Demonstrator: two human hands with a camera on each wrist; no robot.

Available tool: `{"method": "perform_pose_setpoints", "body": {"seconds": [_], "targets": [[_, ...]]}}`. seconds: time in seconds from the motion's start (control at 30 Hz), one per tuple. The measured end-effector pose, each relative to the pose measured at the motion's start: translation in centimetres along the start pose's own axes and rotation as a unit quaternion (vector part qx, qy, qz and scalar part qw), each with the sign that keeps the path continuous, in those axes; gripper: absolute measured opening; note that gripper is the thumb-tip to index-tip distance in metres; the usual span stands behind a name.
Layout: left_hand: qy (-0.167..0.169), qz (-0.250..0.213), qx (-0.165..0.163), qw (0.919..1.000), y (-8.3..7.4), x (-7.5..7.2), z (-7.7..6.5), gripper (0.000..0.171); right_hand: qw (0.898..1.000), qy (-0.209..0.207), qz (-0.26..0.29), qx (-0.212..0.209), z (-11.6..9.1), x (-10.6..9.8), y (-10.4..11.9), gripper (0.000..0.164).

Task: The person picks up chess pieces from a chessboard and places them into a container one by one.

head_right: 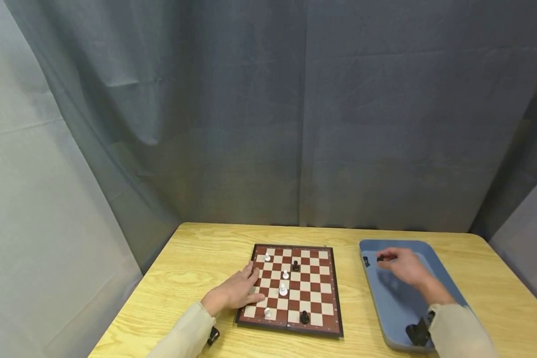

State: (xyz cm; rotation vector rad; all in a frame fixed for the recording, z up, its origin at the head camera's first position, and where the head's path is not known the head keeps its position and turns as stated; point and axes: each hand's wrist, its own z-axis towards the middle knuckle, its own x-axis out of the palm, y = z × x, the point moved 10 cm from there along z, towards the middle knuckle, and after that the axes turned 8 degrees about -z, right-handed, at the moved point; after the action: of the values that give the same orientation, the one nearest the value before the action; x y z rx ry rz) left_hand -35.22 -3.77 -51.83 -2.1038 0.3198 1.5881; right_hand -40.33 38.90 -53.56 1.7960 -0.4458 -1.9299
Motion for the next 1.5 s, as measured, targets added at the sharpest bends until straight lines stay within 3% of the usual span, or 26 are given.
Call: {"method": "perform_pose_setpoints", "body": {"seconds": [0.23,0.6,0.83,1.3,1.5], "targets": [[-0.001,-0.001,0.001,1.0000,0.0,0.1,0.0,0.081,0.998,0.029,0.034,0.033,-2.6,-2.4,4.4,0.044],[-0.003,-0.003,0.003,1.0000,0.1,0.0,0.1,0.082,0.999,0.025,0.022,0.041,-2.3,-2.7,3.0,0.041],[0.001,0.005,0.003,1.0000,0.0,0.1,0.1,0.082,0.998,0.020,0.012,0.053,-3.5,-3.8,5.3,0.039],[0.000,0.002,0.003,1.0000,-0.2,-0.1,-0.3,0.081,1.000,0.007,0.001,-0.010,-4.9,-3.4,10.2,0.036],[-0.001,-0.002,0.003,1.0000,-0.2,-0.2,-0.3,0.080,0.999,0.028,0.033,-0.017,-5.4,-2.4,12.5,0.034]]}}
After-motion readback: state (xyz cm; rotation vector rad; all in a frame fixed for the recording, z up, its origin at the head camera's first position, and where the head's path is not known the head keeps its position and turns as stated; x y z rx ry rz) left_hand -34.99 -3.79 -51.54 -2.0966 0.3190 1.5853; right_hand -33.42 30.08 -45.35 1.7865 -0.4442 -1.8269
